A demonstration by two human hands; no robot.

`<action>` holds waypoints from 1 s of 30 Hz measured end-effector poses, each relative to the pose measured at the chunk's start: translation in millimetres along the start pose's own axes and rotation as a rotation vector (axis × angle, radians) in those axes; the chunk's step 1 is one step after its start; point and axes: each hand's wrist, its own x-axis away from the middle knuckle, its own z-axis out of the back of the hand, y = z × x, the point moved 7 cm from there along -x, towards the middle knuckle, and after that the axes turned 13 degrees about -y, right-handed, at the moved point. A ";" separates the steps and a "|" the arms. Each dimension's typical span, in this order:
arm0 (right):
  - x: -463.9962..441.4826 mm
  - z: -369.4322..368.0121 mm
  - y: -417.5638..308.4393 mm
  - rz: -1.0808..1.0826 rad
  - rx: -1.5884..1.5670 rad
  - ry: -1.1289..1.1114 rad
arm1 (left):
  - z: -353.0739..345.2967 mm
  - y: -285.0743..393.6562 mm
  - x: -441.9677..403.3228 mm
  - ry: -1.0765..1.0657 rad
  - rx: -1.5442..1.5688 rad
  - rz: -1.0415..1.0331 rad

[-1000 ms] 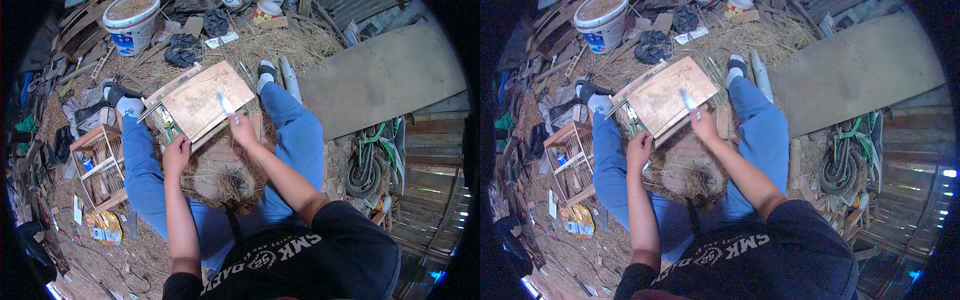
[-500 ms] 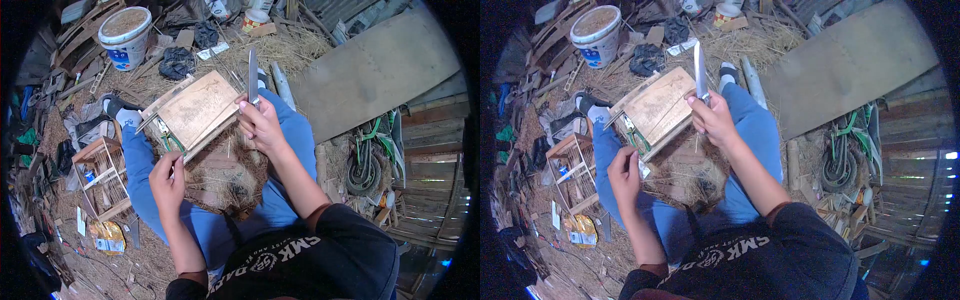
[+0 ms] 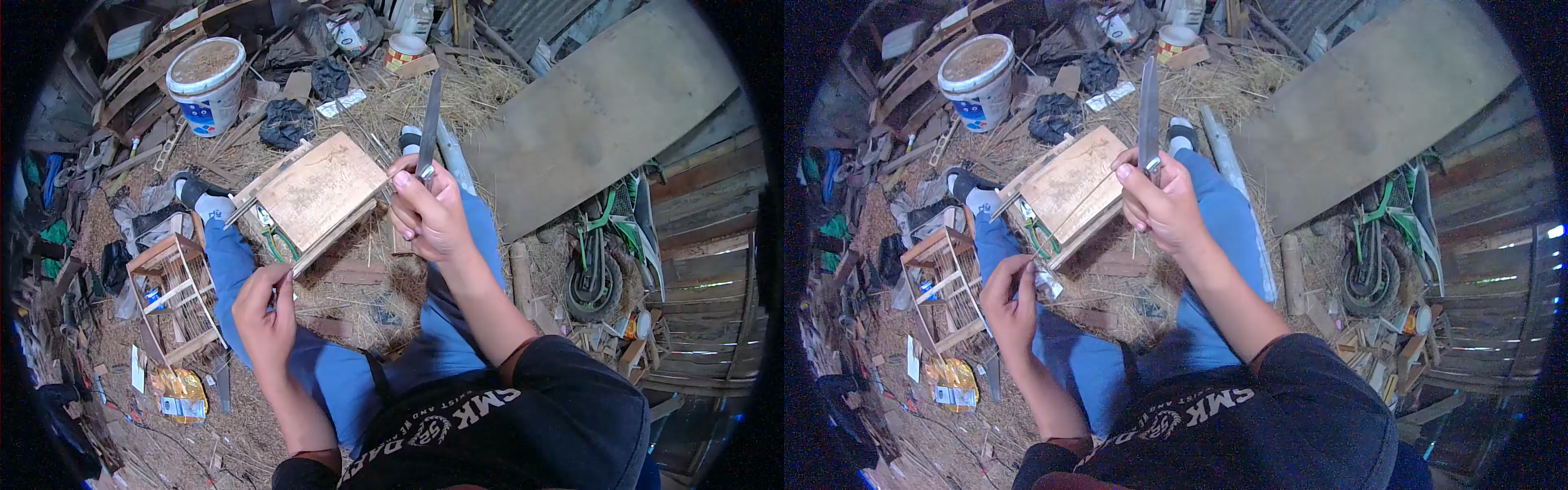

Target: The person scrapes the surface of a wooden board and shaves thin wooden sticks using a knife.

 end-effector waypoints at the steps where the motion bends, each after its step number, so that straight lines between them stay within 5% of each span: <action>1: 1.5 -1.9 -1.7 0.003 -0.015 -0.018 | 0.9 5.3 0.9 0.006 -0.019 -0.028; 20: 8.4 3.1 -13.0 0.005 0.021 0.022 | -7.8 3.9 -1.1 0.013 -0.033 0.024; 30: -17.0 78.3 75.4 -0.236 0.242 0.289 | -54.0 -94.1 -23.9 -0.119 -0.049 0.132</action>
